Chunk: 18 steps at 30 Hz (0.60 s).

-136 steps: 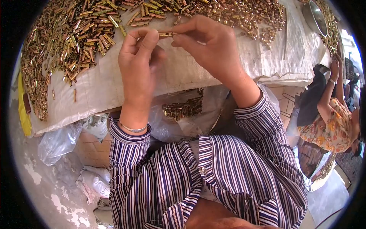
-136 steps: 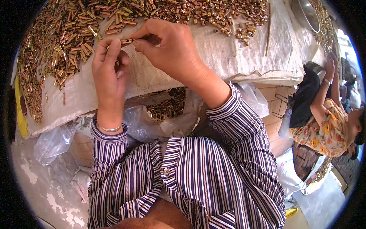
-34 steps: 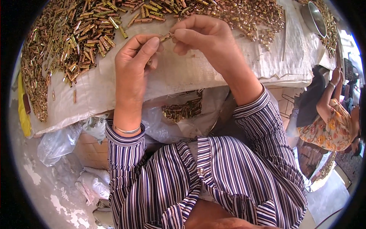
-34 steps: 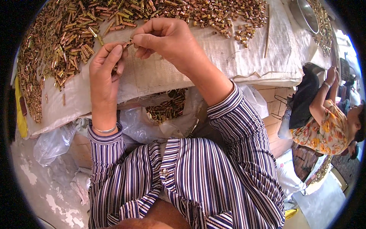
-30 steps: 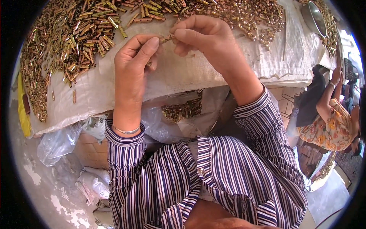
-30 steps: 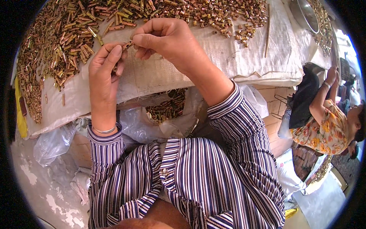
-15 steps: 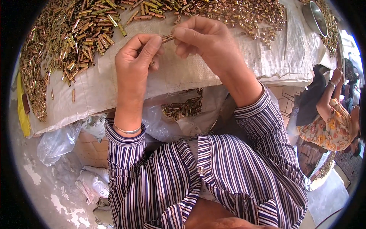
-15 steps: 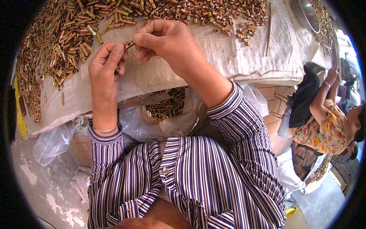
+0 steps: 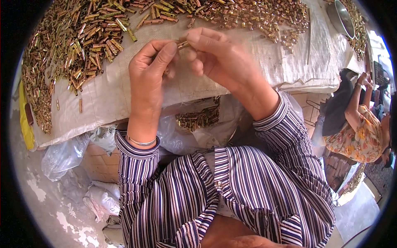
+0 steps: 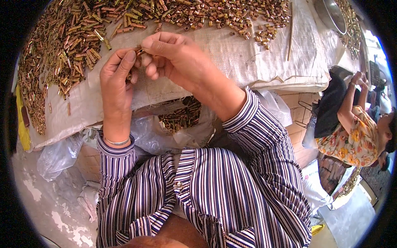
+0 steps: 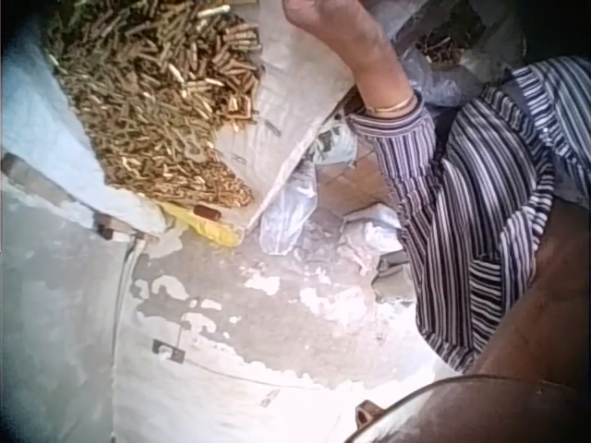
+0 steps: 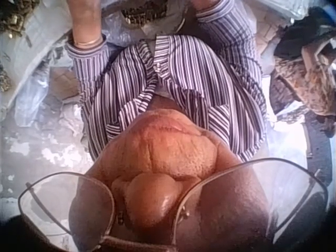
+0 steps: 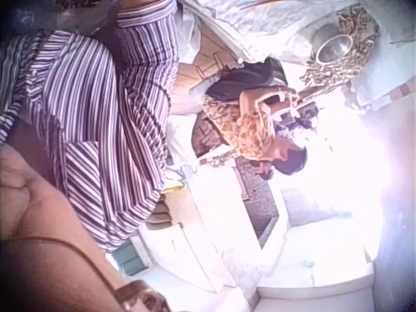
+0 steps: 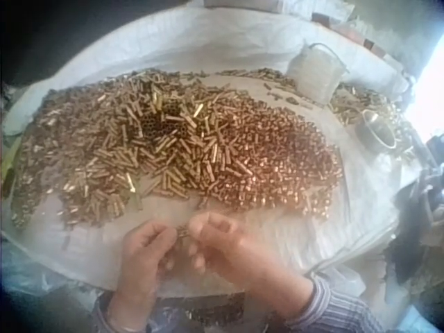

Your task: The person inspects and sorts metal casings on a workbench using a wooden stick.

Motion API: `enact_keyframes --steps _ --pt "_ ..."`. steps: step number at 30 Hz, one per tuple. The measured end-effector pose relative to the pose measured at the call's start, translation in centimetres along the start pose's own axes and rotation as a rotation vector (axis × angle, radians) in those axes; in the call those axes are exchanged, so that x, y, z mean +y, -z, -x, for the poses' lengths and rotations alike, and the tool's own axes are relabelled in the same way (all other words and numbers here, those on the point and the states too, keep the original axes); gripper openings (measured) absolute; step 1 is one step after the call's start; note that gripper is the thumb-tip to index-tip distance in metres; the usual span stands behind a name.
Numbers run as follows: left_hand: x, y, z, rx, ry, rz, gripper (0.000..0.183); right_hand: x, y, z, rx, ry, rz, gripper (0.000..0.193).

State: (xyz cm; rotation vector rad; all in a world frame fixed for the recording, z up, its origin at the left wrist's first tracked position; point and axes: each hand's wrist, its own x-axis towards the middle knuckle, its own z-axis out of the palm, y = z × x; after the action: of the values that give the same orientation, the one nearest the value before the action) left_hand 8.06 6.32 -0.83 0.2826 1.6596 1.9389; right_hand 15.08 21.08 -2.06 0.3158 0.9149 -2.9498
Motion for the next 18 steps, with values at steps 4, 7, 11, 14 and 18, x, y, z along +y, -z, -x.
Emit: enact_keyframes --steps 4,7,11,14,18 --pt "0.0 -0.1 0.0 -0.017 0.033 0.08 0.014 1.0 0.1 -0.3 -0.068 0.042 -0.116 0.015" --pt "-0.2 -0.1 -0.1 -0.039 0.082 0.174 0.014 1.3 0.4 -0.5 -0.152 0.079 -0.162 0.014" --pt "0.2 0.4 0.1 0.006 0.096 0.181 0.014 0.5 -0.1 -0.8 -0.039 0.062 0.047 0.018" --pt "-0.1 0.4 -0.5 0.006 0.131 0.237 0.015 -1.0 0.4 -1.6 0.133 0.249 0.748 0.02" --pt "-0.5 1.4 -1.5 -0.09 0.193 0.444 0.018 -1.0 1.7 -3.2 0.282 0.759 1.908 0.02"
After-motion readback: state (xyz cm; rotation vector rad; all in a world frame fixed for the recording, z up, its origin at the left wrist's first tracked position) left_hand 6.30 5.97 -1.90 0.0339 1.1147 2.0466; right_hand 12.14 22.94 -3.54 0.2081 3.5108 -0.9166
